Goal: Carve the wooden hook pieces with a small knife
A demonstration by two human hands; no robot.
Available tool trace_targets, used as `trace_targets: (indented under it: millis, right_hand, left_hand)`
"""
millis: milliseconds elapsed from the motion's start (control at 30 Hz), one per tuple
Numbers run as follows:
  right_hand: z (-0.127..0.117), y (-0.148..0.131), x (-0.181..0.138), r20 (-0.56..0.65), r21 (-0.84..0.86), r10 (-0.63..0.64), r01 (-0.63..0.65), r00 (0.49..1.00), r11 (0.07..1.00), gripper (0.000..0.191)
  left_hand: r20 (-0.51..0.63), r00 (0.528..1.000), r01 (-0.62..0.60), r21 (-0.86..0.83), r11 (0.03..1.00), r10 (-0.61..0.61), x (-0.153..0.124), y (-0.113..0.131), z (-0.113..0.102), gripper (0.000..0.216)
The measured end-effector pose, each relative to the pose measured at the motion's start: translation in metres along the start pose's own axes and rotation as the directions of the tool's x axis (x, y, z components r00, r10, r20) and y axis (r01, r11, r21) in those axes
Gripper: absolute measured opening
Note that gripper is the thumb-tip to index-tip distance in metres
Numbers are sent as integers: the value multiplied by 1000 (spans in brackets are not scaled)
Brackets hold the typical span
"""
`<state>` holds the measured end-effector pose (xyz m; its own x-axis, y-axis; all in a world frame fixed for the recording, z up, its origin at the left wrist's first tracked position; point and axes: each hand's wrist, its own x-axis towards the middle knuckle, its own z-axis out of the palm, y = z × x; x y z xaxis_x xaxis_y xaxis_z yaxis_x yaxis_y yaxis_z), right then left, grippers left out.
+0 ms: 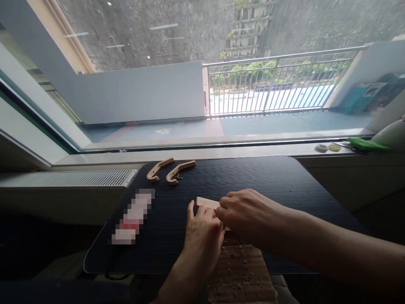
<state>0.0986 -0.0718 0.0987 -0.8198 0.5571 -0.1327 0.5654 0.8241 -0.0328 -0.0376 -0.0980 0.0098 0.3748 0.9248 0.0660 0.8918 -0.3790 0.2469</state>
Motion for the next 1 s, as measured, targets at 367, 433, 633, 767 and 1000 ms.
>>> trace_targets:
  millis: [367, 433, 633, 767, 1000]
  right_hand:
    - [10, 4, 4, -41, -128, 23, -28, 999, 991, 13]
    - [4, 3, 4, -22, -127, 52, -55, 998, 990, 10]
    - [-13, 2, -7, 27, -30, 109, -108, 994, 994, 7]
    - [-10, 3, -10, 22, -15, 9, -9, 1000, 1000, 8]
    - [5, 7, -4, -36, -13, -30, 29, 999, 999, 11]
  left_hand:
    - [-14, 999, 37, -4, 999, -38, 0, 3, -1, 17]
    - [-10, 999, 48, -4, 999, -48, -1, 5, -4, 15]
    - [-17, 999, 35, -13, 999, -35, -2, 4, -4, 15]
    - [-29, 1000, -4, -4, 1000, 4, -1, 0, 0, 18]
    - [-30, 999, -14, 1, 1000, 14, 0, -2, 5, 17]
